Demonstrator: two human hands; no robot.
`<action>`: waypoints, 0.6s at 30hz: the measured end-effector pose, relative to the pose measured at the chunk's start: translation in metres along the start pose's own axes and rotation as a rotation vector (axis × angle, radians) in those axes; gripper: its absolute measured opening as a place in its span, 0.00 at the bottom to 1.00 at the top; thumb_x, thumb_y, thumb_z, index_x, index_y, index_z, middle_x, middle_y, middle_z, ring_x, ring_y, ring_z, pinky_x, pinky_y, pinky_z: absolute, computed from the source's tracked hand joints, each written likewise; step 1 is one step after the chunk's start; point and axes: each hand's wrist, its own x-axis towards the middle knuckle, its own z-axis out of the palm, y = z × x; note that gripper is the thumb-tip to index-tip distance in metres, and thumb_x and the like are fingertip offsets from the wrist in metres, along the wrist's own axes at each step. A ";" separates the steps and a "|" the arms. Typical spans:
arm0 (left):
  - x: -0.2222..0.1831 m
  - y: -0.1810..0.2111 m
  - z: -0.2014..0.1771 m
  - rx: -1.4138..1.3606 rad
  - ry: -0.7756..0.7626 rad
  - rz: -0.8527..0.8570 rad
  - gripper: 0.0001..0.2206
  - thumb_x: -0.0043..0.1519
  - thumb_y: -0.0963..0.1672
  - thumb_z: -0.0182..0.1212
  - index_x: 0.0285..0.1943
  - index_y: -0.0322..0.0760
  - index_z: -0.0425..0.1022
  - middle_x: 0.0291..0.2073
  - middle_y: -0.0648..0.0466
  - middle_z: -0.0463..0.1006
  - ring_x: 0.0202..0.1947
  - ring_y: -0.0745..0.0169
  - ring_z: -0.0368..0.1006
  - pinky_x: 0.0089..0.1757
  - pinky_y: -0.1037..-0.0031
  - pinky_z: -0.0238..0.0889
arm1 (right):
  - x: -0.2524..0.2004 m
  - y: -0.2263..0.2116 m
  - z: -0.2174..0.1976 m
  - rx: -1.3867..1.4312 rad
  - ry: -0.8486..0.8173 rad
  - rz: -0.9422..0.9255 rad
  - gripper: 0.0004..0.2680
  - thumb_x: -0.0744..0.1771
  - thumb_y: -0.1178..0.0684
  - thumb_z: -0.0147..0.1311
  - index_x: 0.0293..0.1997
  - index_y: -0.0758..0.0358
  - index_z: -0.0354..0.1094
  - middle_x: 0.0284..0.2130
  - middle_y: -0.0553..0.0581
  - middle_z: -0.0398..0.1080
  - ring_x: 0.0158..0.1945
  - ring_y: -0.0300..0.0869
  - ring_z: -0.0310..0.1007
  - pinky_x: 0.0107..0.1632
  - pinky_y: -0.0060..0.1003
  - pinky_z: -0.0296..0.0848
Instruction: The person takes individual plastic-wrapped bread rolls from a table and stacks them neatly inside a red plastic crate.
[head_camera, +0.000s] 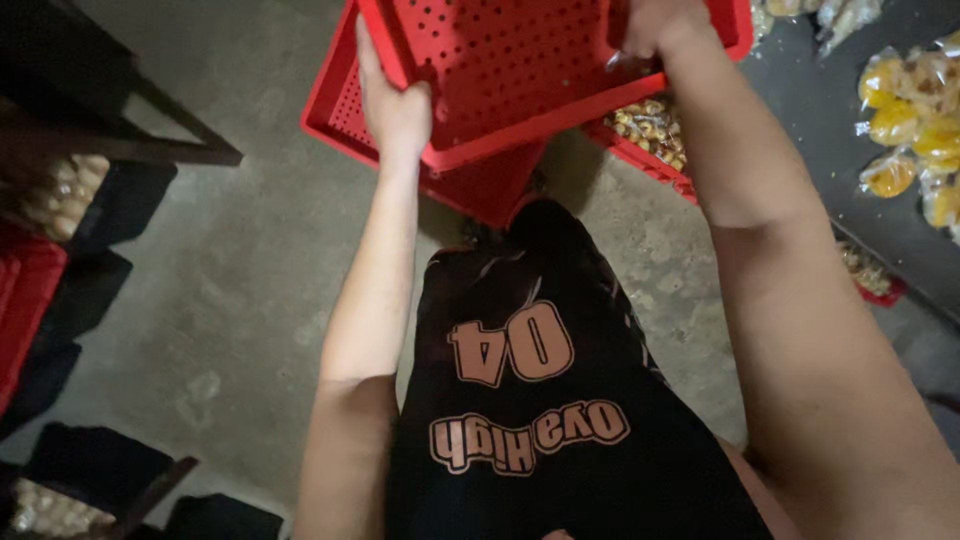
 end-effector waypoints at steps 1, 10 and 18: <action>-0.001 0.002 0.000 -0.020 -0.010 -0.063 0.44 0.53 0.35 0.61 0.82 0.46 0.47 0.78 0.46 0.59 0.77 0.45 0.56 0.69 0.64 0.56 | 0.001 0.003 0.002 0.001 0.007 0.003 0.16 0.57 0.44 0.67 0.41 0.63 0.82 0.42 0.64 0.79 0.48 0.56 0.78 0.50 0.50 0.76; -0.001 0.004 0.011 0.112 0.067 -0.085 0.41 0.57 0.39 0.61 0.81 0.53 0.47 0.74 0.44 0.64 0.73 0.41 0.61 0.65 0.59 0.61 | 0.000 0.022 0.001 0.080 0.109 0.038 0.15 0.59 0.51 0.64 0.48 0.59 0.80 0.43 0.67 0.78 0.48 0.59 0.77 0.52 0.53 0.74; -0.001 0.021 0.007 0.109 0.000 -0.290 0.41 0.57 0.41 0.58 0.81 0.57 0.46 0.72 0.46 0.66 0.69 0.43 0.66 0.61 0.60 0.65 | 0.005 0.032 0.007 0.208 0.234 0.029 0.18 0.61 0.50 0.59 0.56 0.56 0.76 0.47 0.70 0.75 0.51 0.66 0.73 0.55 0.55 0.70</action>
